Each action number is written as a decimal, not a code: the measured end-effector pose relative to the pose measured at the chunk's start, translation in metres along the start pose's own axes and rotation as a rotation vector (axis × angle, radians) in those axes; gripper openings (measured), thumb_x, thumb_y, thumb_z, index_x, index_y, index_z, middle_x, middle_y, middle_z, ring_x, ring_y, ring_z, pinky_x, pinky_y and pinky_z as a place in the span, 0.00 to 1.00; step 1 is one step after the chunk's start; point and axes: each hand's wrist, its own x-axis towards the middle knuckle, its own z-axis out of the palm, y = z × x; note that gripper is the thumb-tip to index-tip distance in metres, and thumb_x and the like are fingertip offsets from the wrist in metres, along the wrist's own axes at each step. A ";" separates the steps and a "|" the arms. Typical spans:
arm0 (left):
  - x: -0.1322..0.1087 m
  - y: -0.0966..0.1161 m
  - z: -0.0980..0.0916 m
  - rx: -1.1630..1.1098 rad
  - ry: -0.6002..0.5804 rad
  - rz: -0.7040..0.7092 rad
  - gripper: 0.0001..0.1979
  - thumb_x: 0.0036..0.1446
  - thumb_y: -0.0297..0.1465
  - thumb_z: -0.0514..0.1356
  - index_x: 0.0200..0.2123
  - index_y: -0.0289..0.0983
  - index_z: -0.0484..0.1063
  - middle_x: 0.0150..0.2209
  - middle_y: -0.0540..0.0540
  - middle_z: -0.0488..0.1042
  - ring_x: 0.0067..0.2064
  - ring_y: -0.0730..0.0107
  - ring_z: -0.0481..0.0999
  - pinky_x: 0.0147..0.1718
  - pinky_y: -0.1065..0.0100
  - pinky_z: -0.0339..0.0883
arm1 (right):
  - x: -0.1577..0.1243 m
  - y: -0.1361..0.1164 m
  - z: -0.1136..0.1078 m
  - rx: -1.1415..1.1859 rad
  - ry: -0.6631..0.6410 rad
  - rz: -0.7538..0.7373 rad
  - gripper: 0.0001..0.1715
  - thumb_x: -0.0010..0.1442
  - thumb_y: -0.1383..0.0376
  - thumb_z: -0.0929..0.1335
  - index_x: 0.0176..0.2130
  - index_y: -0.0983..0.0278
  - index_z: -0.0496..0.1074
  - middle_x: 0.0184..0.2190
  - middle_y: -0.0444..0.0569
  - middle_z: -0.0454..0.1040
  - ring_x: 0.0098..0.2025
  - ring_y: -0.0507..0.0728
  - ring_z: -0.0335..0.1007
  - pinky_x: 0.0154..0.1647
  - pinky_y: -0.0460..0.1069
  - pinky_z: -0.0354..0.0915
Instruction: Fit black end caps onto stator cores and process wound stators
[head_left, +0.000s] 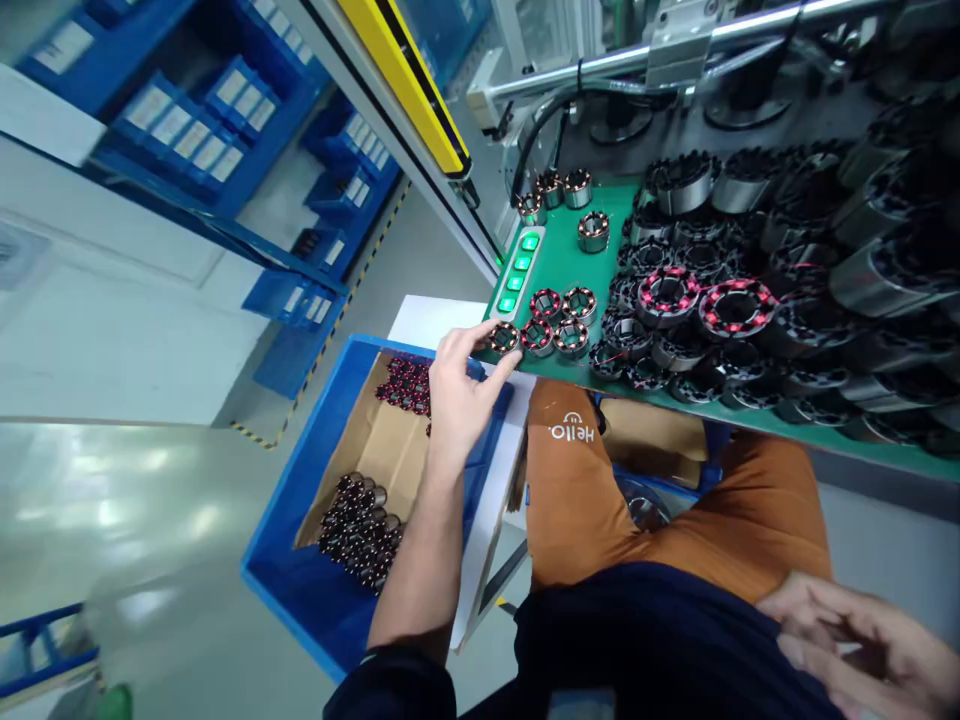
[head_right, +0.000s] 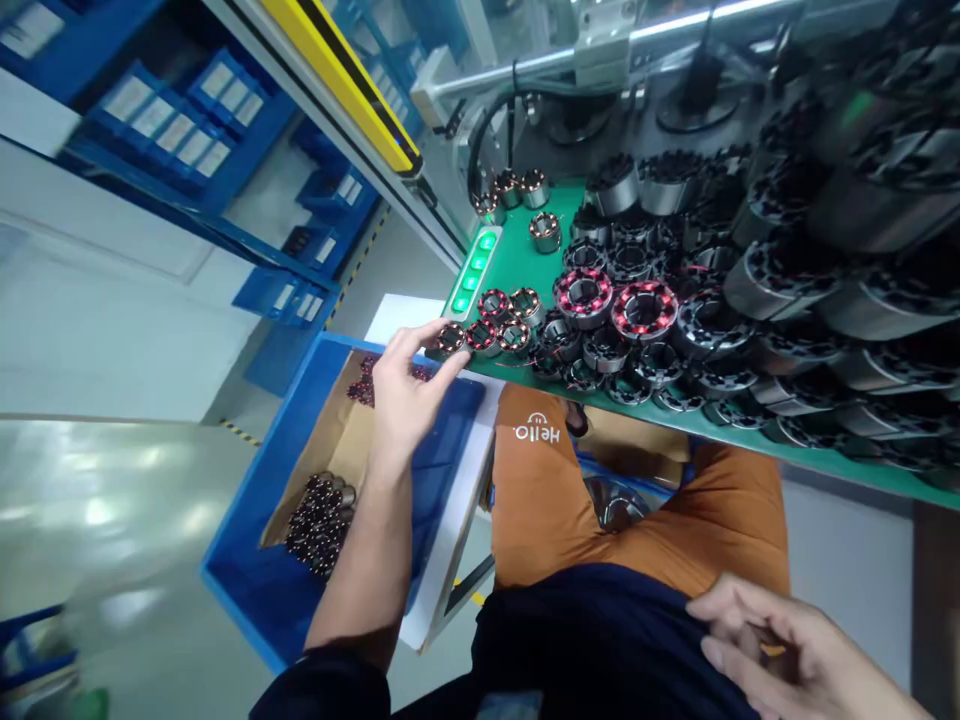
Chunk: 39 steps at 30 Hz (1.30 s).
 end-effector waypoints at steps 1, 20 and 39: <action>0.001 0.002 -0.001 -0.022 -0.001 -0.012 0.28 0.69 0.44 0.77 0.67 0.41 0.84 0.56 0.41 0.88 0.56 0.54 0.87 0.64 0.47 0.82 | 0.004 0.004 0.002 0.019 -0.017 0.010 0.27 0.36 0.36 0.80 0.40 0.31 0.87 0.22 0.52 0.62 0.17 0.64 0.55 0.21 0.68 0.53; 0.185 0.085 0.058 0.320 -0.461 0.185 0.08 0.70 0.39 0.72 0.44 0.42 0.85 0.53 0.42 0.90 0.54 0.51 0.85 0.65 0.49 0.74 | -0.026 -0.063 0.031 0.047 -0.044 -0.118 0.29 0.57 0.44 0.89 0.47 0.54 0.83 0.31 0.39 0.68 0.29 0.53 0.63 0.33 0.51 0.70; -0.043 0.162 0.014 -0.690 -0.590 0.403 0.34 0.57 0.29 0.82 0.65 0.52 0.82 0.57 0.53 0.90 0.47 0.65 0.93 0.46 0.65 0.91 | -0.006 -0.182 0.034 0.445 -0.171 -0.548 0.36 0.69 0.56 0.87 0.69 0.60 0.82 0.50 0.48 0.90 0.48 0.56 0.89 0.53 0.48 0.83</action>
